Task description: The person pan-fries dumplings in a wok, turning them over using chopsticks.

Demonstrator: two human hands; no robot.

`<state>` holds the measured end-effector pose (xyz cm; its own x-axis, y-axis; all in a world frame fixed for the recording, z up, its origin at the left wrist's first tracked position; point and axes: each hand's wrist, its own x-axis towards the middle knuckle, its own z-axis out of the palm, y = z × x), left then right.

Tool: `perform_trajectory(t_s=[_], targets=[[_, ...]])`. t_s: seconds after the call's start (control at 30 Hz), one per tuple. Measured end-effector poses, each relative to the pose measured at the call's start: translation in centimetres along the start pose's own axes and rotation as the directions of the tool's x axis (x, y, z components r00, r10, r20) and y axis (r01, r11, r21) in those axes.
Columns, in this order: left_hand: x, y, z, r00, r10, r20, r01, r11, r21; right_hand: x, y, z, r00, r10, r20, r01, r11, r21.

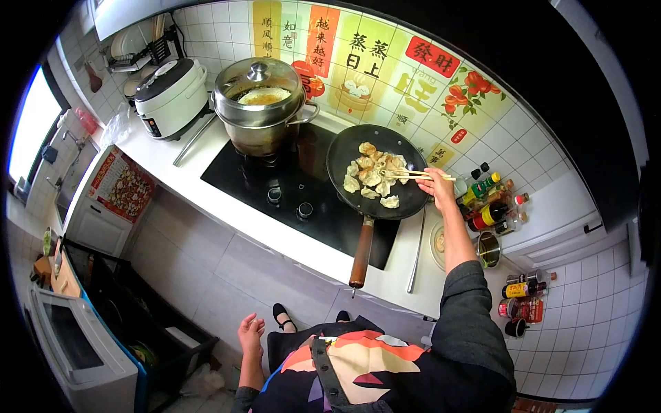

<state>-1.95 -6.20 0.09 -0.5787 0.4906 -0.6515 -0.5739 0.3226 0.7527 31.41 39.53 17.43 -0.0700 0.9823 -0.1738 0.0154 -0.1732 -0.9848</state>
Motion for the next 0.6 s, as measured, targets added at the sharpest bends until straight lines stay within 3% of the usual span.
perform_trajectory(t_s=[0.33,0.4,0.43,0.6], targets=[[-0.5,0.0,0.5,1.0,0.0,0.008,0.0,1.0,-0.011,1.4,3.4,1.3,0.991,-0.113,0.075,0.12,0.987,-0.11],[-0.5,0.1,0.3,1.0,0.005,0.011,-0.004,1.0,-0.026,0.8,3.1,1.1,0.993,-0.116,0.036,0.121,0.929,-0.349],[-0.6,0.1,0.3,1.0,0.003,0.003,-0.003,1.0,-0.014,0.7,3.1,0.7,0.992,-0.126,0.018,0.124,0.92,-0.372],[-0.8,-0.4,-0.2,1.0,0.0,0.001,0.0,1.0,0.001,-0.8,1.3,-0.3,0.997,-0.071,0.012,0.072,0.958,-0.279]])
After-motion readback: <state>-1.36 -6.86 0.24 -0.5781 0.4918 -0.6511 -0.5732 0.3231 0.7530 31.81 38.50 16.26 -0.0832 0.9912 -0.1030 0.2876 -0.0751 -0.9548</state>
